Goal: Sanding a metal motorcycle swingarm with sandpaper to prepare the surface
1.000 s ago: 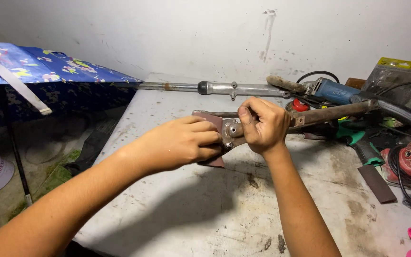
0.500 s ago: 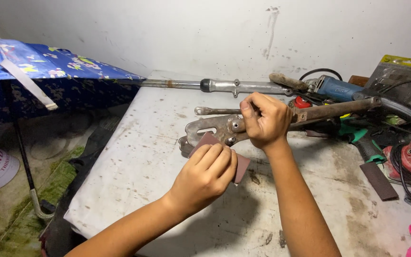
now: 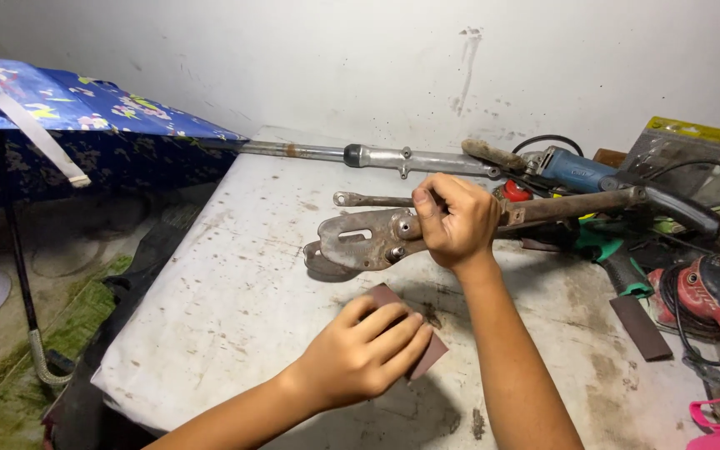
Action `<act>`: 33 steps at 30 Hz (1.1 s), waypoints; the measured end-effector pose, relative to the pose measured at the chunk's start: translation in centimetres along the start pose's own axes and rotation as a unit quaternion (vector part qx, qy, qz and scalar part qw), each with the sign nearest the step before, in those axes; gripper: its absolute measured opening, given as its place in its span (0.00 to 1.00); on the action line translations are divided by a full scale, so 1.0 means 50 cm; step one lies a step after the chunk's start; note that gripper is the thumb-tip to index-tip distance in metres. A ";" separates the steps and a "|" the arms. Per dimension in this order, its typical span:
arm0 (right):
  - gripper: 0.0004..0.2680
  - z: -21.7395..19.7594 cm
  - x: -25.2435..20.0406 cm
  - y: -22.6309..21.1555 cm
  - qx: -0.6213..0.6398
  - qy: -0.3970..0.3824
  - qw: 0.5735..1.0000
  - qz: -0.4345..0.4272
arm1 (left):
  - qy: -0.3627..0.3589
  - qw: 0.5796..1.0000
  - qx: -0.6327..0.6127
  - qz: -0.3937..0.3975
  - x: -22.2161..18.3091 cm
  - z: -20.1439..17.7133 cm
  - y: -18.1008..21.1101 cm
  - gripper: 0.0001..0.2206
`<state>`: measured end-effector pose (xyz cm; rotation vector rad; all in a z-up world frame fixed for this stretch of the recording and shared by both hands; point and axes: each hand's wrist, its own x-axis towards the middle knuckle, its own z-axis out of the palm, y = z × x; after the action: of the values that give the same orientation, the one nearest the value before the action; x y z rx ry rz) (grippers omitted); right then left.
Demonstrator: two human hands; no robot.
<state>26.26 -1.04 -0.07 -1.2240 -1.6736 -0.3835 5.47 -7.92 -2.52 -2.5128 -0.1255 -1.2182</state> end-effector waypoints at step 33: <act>0.11 0.008 0.014 0.022 0.083 0.014 0.996 -0.030 | 0.074 0.990 0.111 -0.044 -0.009 0.026 -0.087 0.03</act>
<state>27.01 0.10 0.01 -1.0432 -1.6850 -0.2909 5.15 -3.39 -2.47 -2.2401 -0.3208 -1.3408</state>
